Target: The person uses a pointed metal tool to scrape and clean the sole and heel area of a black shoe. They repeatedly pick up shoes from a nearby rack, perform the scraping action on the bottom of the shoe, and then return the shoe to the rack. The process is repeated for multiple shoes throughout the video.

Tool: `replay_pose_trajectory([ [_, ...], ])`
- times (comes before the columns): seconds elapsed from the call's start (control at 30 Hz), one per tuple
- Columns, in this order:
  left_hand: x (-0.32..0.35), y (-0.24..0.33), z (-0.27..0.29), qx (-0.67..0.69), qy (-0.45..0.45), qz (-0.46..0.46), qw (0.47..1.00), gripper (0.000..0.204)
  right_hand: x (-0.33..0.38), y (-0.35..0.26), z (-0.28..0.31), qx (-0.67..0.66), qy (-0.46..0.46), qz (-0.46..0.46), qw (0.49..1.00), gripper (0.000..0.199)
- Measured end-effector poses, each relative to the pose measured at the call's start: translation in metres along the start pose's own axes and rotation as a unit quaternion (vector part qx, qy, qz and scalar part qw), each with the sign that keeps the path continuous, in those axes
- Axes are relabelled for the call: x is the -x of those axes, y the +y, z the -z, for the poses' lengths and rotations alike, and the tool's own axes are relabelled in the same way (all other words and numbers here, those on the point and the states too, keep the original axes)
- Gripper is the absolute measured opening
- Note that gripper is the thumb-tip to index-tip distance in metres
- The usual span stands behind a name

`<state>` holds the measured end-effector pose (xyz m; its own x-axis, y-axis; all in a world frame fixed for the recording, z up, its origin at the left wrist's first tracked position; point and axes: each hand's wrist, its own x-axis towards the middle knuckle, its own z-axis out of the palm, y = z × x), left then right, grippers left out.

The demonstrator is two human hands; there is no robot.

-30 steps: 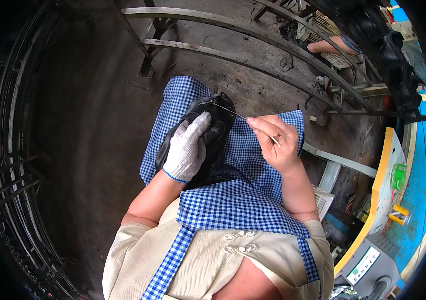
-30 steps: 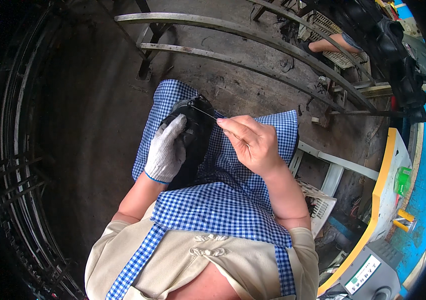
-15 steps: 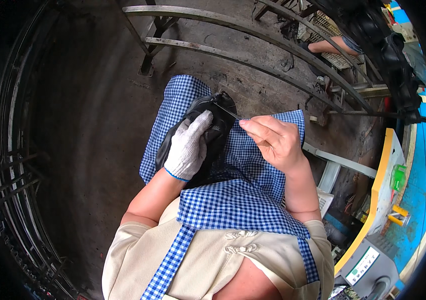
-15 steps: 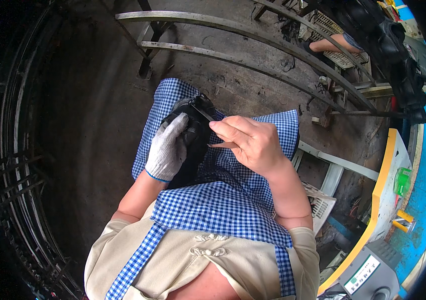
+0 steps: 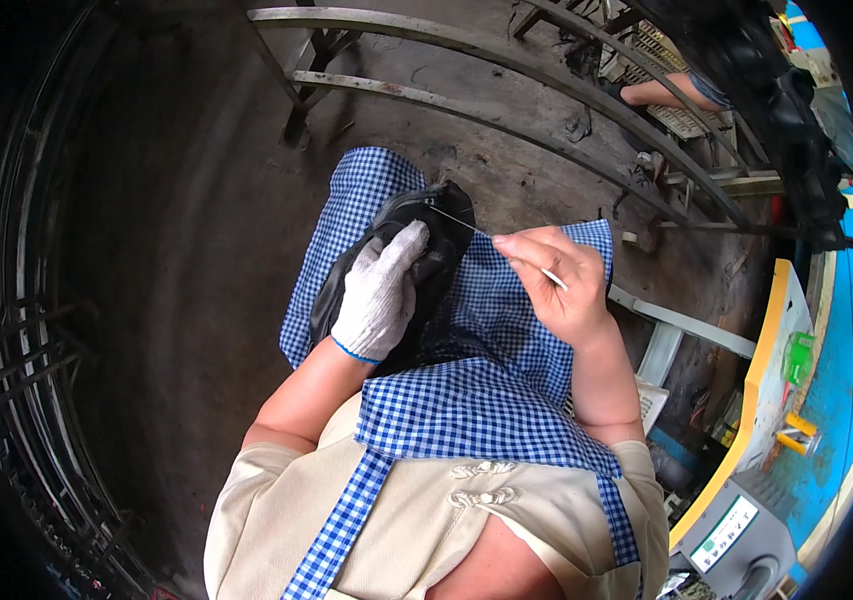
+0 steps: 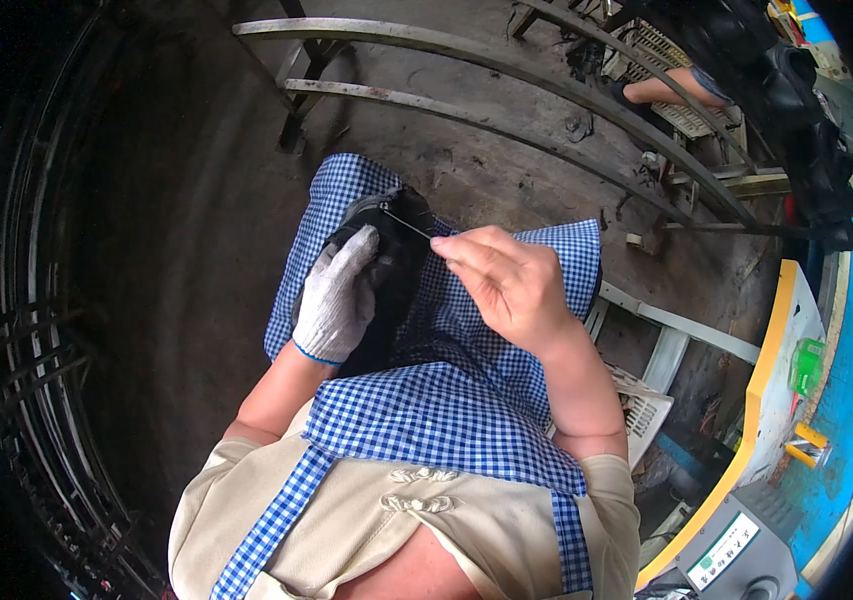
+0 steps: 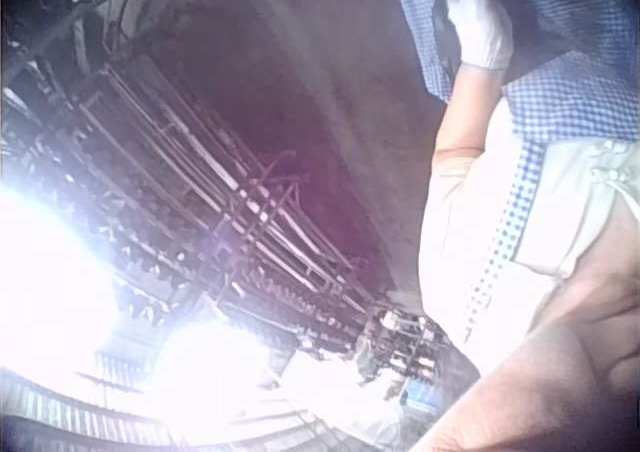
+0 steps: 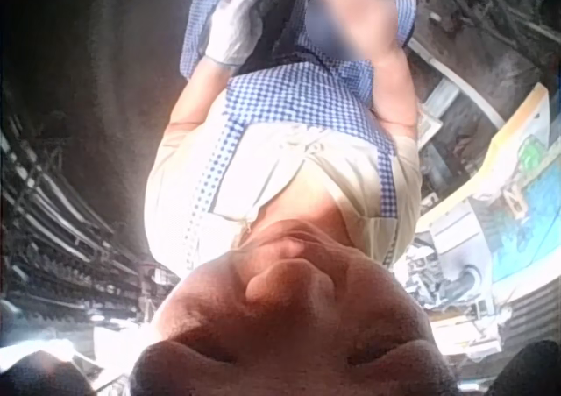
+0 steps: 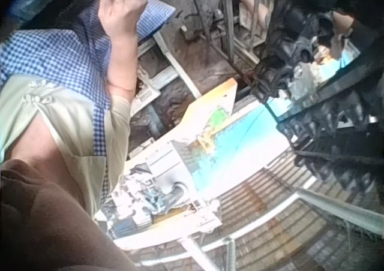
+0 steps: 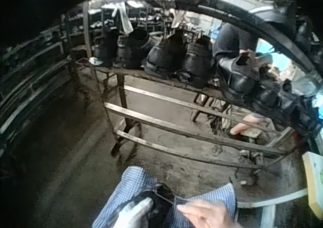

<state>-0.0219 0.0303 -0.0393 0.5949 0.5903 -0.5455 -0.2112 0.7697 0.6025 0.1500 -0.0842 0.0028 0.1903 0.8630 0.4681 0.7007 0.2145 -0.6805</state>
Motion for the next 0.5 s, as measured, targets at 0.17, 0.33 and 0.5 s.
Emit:
replay_pose_trajectory([
  [0.17, -0.001, -0.006, 0.008, -0.019, -0.018, 0.013, 1.000, 0.030, 0.001, -0.004, -0.002, 0.077, -0.057, 0.084, 0.992, 0.052],
  [0.33, -0.001, -0.009, 0.007, -0.039, -0.012, 0.007, 0.999, 0.033, 0.007, -0.004, -0.012, 0.138, -0.004, 0.057, 0.989, 0.044],
  [0.5, 0.001, -0.007, 0.000, -0.032, -0.006, -0.004, 0.999, 0.034, 0.011, 0.003, -0.024, 0.029, 0.086, -0.054, 0.994, 0.017],
])
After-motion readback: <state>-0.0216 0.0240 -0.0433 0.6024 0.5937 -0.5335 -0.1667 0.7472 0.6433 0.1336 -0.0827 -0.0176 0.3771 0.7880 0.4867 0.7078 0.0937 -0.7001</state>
